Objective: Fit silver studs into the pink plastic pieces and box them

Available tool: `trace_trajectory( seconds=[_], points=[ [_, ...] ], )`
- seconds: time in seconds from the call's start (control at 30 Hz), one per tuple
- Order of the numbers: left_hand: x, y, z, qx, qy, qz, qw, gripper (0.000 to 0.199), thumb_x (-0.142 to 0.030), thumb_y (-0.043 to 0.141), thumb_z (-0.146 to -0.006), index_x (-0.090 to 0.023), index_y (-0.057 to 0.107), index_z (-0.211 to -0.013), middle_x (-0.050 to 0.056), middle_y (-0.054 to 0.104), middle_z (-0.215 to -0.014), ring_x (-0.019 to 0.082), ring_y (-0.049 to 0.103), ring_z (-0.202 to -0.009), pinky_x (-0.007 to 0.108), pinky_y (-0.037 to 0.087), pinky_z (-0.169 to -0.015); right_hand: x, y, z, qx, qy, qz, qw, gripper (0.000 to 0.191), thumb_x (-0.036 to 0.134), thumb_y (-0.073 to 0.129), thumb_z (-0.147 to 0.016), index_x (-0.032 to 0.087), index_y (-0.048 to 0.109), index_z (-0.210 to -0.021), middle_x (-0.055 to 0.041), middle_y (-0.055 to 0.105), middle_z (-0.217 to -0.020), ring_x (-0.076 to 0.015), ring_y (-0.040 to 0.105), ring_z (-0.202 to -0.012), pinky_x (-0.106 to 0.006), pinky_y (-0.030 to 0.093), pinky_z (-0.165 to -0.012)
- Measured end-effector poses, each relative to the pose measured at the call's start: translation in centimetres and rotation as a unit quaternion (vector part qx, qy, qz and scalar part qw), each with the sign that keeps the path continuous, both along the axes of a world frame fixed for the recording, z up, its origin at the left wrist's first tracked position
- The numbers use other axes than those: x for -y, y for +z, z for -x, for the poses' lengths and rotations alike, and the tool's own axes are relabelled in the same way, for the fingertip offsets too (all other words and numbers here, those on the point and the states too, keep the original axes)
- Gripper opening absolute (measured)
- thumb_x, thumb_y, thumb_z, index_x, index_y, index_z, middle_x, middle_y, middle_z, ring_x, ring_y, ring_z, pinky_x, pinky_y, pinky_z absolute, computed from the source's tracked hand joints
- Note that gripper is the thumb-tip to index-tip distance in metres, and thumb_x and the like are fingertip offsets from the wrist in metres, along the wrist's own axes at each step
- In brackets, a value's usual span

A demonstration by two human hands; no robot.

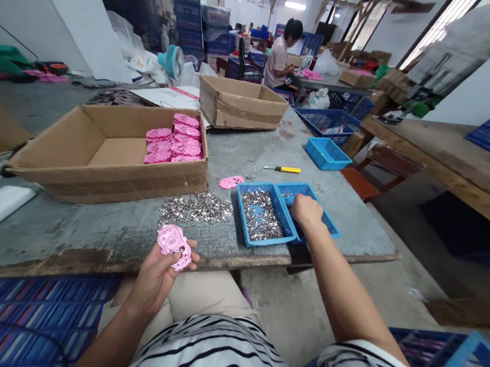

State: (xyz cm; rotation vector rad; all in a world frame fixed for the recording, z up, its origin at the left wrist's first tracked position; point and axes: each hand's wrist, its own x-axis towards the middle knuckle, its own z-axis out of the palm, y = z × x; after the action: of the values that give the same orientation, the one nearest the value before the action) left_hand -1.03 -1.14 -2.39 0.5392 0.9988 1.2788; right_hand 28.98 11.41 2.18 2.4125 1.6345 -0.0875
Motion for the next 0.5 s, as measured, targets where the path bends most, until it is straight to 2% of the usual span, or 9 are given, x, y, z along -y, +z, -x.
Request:
trace_trajectory(
  seconds=[0.23, 0.5],
  points=[
    [0.18, -0.05, -0.05, 0.001, 0.0, 0.002, 1.0, 0.04, -0.024, 0.07, -0.065, -0.018, 0.054, -0.101, 0.004, 0.071, -0.09, 0.018, 0.066, -0.068, 0.031, 0.053, -0.061, -0.11, -0.21, -0.3, -0.018, -0.008, 0.009, 1.0, 0.037, 0.026, 0.045, -0.092, 0.011, 0.061, -0.122, -0.0224, 0.064, -0.121, -0.032, 0.061, -0.115, -0.038, 0.049, -0.088],
    [0.28, -0.1, -0.05, 0.0, -0.002, -0.003, 1.0, 0.041, -0.025, 0.071, -0.065, -0.018, 0.054, -0.101, 0.005, 0.071, -0.091, 0.018, 0.067, -0.068, 0.03, 0.054, -0.061, -0.24, -0.27, -0.09, -0.025, -0.018, 0.025, 0.999, 0.037, 0.021, 0.044, -0.091, 0.009, 0.063, -0.121, -0.0238, 0.065, -0.121, -0.0318, 0.062, -0.115, -0.038, 0.049, -0.088]
  ],
)
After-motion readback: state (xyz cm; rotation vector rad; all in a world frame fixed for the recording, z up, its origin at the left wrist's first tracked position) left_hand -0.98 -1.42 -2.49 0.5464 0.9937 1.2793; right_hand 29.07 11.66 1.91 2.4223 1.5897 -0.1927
